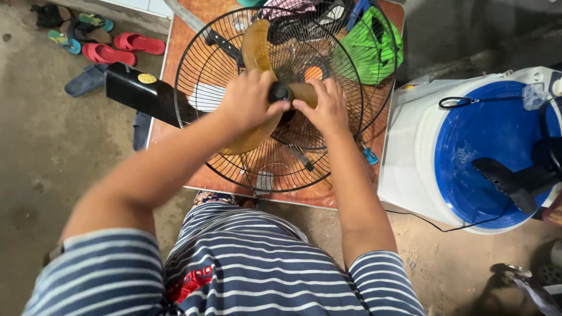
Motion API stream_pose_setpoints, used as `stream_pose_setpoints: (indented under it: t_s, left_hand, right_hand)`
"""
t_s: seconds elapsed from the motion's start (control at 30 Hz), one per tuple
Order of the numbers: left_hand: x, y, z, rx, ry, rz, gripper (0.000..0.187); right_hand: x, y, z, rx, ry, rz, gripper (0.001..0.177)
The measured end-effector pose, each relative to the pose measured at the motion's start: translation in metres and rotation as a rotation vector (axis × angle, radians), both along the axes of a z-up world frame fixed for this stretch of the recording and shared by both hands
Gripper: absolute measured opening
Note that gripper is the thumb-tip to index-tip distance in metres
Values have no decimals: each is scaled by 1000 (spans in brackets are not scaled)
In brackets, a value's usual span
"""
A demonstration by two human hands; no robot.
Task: The person disassembles a standing fan by removing the front grill and then the fan blades. They use a knife to pry off the grill and then unscrew the central nut to remove the blades.
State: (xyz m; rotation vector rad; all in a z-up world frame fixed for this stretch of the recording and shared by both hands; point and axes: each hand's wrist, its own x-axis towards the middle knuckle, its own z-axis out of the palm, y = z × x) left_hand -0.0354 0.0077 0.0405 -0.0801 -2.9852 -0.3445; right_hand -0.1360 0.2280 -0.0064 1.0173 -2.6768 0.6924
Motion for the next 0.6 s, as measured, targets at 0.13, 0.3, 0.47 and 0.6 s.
stream_pose_setpoints:
  t_s: [0.13,0.3,0.47,0.6]
  left_hand:
    - [49,16,1,123,-220,168,105]
    - [62,17,-28,216,-182,201,97]
    - [51,10,-29,225,-223,204,94]
    - [41,-3,-21,212,-249,169,93]
  right_hand:
    - [-7,1,-4,-43,0,31,49]
    - [-28,7,-8,-6,-7,83,31]
    - [-52,50,13,-63,2,21,29]
    - [-78,115,-4,-344,63,-137,34]
